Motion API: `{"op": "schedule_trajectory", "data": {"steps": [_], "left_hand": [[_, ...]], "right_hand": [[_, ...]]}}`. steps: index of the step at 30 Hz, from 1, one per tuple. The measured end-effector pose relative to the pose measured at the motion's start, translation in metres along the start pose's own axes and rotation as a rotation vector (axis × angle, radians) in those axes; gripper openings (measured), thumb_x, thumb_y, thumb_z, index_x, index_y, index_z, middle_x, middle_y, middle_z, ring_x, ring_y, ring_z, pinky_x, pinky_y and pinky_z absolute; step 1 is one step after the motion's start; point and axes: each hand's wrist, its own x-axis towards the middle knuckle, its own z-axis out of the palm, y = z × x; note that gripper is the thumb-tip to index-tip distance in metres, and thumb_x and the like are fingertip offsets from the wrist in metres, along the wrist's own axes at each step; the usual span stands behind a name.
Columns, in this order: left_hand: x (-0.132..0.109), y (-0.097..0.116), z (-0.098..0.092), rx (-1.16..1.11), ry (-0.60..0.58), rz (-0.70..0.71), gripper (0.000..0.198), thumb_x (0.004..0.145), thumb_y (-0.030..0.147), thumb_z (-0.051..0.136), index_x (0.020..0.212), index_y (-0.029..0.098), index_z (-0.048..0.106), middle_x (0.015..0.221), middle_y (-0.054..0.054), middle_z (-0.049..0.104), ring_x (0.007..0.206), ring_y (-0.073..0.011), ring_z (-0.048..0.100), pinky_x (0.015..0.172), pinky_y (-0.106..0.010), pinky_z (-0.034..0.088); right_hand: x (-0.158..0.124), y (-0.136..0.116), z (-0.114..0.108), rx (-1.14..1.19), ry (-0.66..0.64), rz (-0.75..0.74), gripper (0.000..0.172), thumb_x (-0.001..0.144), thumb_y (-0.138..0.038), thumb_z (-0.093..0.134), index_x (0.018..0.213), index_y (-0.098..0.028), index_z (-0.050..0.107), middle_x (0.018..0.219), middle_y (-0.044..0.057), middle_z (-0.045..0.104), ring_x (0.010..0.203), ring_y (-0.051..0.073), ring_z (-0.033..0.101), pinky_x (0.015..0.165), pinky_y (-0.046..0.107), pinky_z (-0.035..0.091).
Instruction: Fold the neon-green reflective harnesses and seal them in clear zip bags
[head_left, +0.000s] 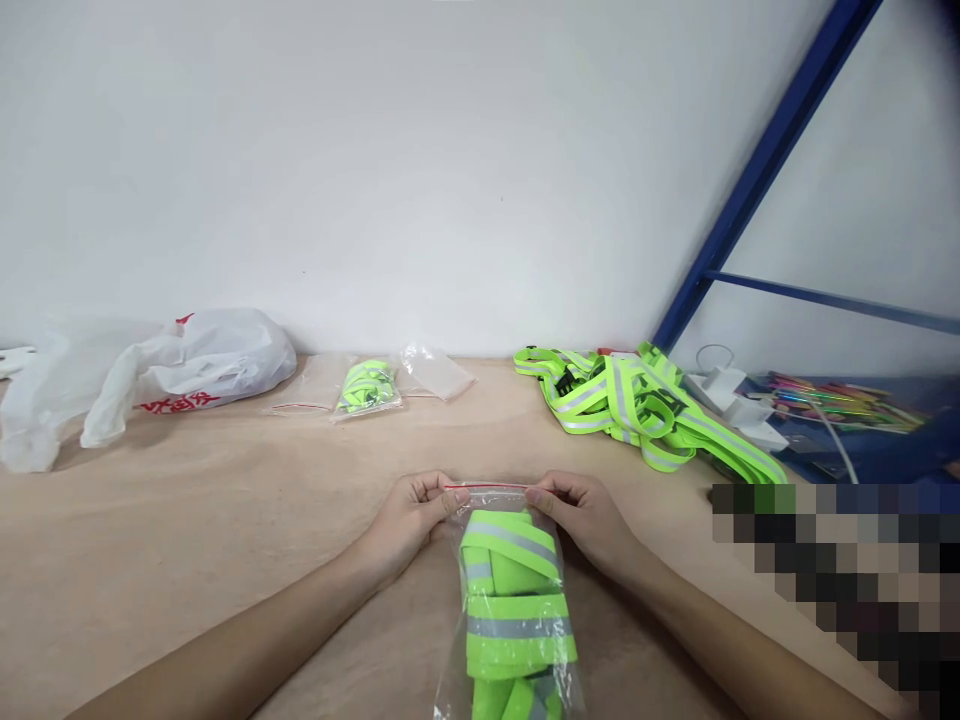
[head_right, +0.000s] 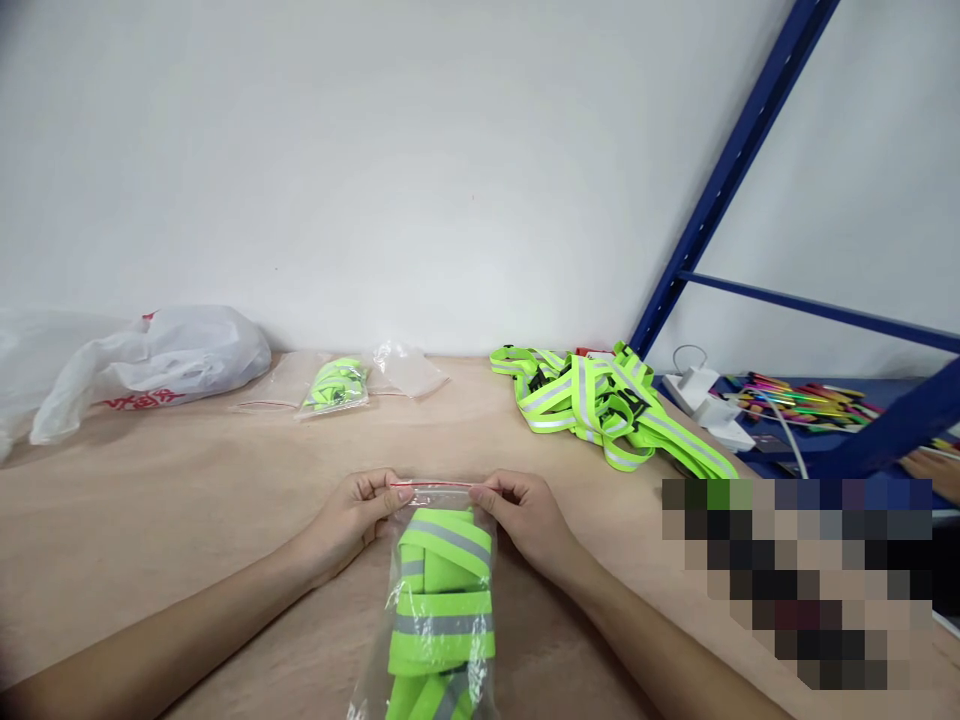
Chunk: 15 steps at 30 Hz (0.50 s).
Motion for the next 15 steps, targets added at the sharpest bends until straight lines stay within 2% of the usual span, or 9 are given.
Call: {"op": "schedule_trajectory", "data": {"steps": [5,9,11,15], "left_hand": [[0.002,-0.008,-0.005,0.055,0.033,0.075,0.048,0.061,0.05,0.09,0.065,0.013,0.059,0.064,-0.001,0.066,0.058,-0.01,0.056,0.055,-0.02,0.043],[0.003,-0.007,-0.006,0.022,0.053,0.054,0.043,0.064,0.047,0.089,0.069,0.012,0.065,0.07,-0.005,0.071,0.064,-0.0137,0.062,0.062,-0.024,0.049],[0.002,-0.004,-0.005,0.0,0.029,0.037,0.04,0.066,0.046,0.089,0.075,0.011,0.07,0.076,-0.008,0.074,0.07,-0.0168,0.066,0.067,-0.028,0.053],[-0.001,0.003,-0.003,-0.024,-0.1,0.02,0.043,0.076,0.047,0.081,0.097,0.01,0.077,0.095,-0.015,0.077,0.087,-0.0241,0.071,0.082,-0.036,0.057]], "right_hand": [[0.004,0.009,-0.003,-0.003,-0.052,0.005,0.044,0.079,-0.059,0.066,0.068,-0.017,0.069,0.064,0.001,0.061,0.062,0.016,0.052,0.06,0.027,0.042],[0.006,0.015,-0.005,-0.003,-0.077,0.009,0.05,0.081,-0.064,0.061,0.07,-0.017,0.072,0.06,0.001,0.058,0.06,0.016,0.051,0.056,0.027,0.041],[0.005,0.017,-0.006,-0.01,-0.075,-0.014,0.052,0.083,-0.064,0.06,0.065,-0.016,0.07,0.06,0.001,0.057,0.061,0.017,0.051,0.057,0.027,0.041],[0.005,0.018,-0.006,-0.029,-0.052,-0.035,0.051,0.084,-0.063,0.059,0.063,-0.017,0.068,0.06,0.001,0.057,0.061,0.017,0.051,0.057,0.027,0.041]]}}
